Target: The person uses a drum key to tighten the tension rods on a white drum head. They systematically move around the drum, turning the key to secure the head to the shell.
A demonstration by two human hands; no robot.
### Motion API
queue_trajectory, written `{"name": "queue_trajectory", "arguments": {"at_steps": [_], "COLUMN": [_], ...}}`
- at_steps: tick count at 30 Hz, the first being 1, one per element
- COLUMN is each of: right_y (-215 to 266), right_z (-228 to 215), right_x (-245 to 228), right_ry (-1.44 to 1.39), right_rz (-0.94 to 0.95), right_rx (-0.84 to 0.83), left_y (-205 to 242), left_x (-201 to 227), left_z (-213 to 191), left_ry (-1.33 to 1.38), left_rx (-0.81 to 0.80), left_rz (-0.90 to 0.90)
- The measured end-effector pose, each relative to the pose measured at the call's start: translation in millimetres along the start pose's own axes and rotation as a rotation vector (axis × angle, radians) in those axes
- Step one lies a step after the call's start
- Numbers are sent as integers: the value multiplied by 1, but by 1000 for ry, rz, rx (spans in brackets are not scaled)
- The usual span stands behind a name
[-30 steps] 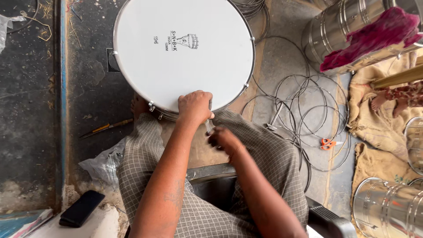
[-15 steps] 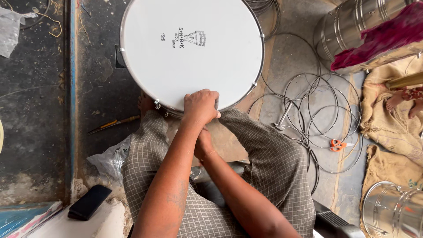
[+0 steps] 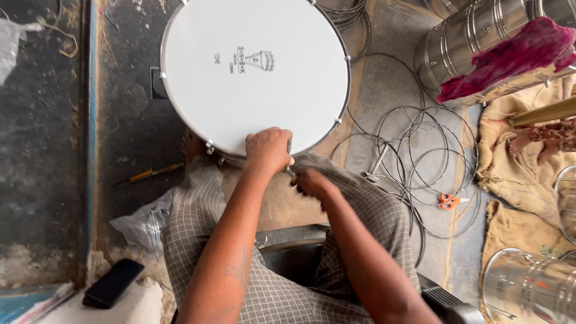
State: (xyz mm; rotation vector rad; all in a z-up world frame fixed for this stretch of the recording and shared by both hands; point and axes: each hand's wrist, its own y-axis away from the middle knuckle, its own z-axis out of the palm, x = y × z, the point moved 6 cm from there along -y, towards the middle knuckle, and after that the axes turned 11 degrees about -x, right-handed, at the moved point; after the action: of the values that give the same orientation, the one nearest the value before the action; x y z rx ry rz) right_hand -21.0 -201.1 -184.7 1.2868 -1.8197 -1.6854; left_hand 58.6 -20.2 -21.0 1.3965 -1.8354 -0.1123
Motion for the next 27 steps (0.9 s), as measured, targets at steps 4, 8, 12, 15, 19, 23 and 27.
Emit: {"name": "queue_trajectory", "arguments": {"at_steps": [4,8,12,15,19,23,27], "right_y": [32,18,-18,-33,-29,-4,-13], "right_z": [65,100,118,117,109,98,105], "right_x": [-20,-56,-84,-88,-90,-100,-99], "right_ry": [-775,-1114,-1257,-929,-715,-331,-755], "right_rz": [-80,-253,-574,-655,-603,-712,-618], "right_rx": [-214,-238,-204,21,147,354,204], "left_y": [-2,0,-1,-1,-3,-3,0], "left_x": [-1,1,-1,-2,-1,-1,0], "left_z": [4,3,2,5,6,6,3], "left_ry": [-6,9,9,23,8,12,17], "left_rx": [-20,0,33,16,-9,-9,12], "left_rz": [-23,-15,19,9,-7,-7,-7]}}
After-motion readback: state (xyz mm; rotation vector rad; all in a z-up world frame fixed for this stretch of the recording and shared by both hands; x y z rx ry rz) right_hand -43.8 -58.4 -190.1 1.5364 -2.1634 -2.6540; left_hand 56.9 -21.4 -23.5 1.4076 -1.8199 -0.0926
